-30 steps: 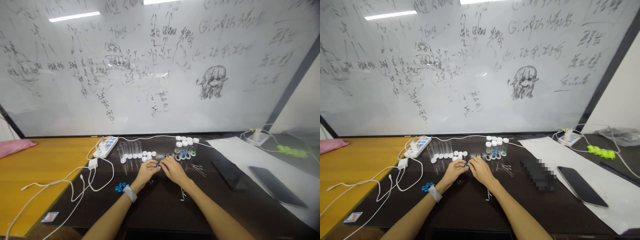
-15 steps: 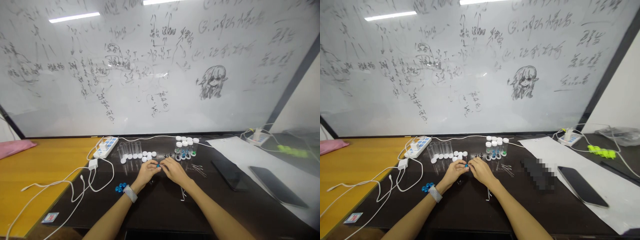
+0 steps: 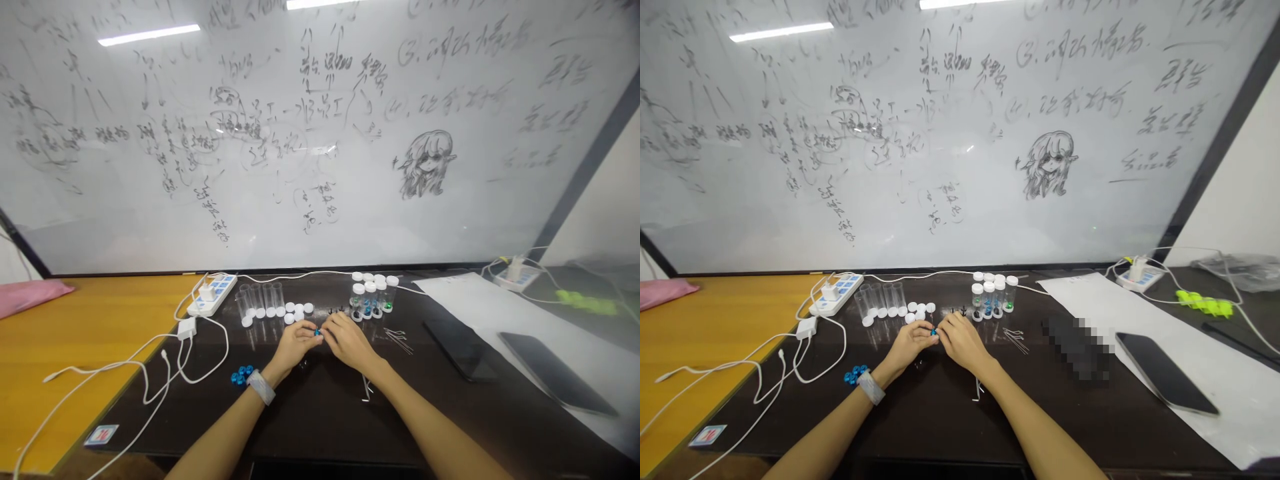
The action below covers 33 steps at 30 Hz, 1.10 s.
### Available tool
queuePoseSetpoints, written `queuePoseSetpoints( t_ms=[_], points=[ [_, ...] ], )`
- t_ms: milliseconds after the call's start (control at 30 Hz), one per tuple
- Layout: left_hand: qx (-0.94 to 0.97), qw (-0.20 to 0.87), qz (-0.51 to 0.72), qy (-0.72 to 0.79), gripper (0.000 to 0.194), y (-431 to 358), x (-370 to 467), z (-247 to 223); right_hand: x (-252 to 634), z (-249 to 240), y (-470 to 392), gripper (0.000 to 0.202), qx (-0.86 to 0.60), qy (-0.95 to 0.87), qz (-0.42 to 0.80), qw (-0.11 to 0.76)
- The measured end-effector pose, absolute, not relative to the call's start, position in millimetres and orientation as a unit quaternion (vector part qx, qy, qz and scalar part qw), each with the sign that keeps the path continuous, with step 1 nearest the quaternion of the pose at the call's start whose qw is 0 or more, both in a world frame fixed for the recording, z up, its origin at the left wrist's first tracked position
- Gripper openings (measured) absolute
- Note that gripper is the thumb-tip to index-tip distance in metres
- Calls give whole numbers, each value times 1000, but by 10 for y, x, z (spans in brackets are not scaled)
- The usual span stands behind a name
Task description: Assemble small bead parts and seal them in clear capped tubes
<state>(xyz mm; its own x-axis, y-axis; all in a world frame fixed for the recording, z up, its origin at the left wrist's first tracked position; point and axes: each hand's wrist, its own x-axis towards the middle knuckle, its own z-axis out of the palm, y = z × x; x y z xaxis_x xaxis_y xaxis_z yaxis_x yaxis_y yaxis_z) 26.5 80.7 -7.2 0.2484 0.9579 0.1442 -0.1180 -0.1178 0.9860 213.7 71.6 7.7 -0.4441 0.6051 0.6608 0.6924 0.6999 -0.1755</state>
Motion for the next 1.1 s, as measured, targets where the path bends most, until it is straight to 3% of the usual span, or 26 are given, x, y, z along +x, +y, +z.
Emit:
queuePoseSetpoints(
  t_ms=[300,533,700,867,1100],
  points=[
    [573,540,492,371,38,819,260,-54,2116,-25,766,21,-509,-758,66,403],
    [556,538,513,371,40,857,250,-103,2121,-20,775,24,-409,-820,81,392],
    [553,536,513,377,40,844,247,-76,2131,-19,772,16,-435,-791,125,412],
    [559,529,510,384,39,825,247,-46,2126,13,769,28,-447,-778,161,411],
    [563,536,499,383,40,831,252,-66,2139,47,736,10,-417,-819,56,390]
  ],
)
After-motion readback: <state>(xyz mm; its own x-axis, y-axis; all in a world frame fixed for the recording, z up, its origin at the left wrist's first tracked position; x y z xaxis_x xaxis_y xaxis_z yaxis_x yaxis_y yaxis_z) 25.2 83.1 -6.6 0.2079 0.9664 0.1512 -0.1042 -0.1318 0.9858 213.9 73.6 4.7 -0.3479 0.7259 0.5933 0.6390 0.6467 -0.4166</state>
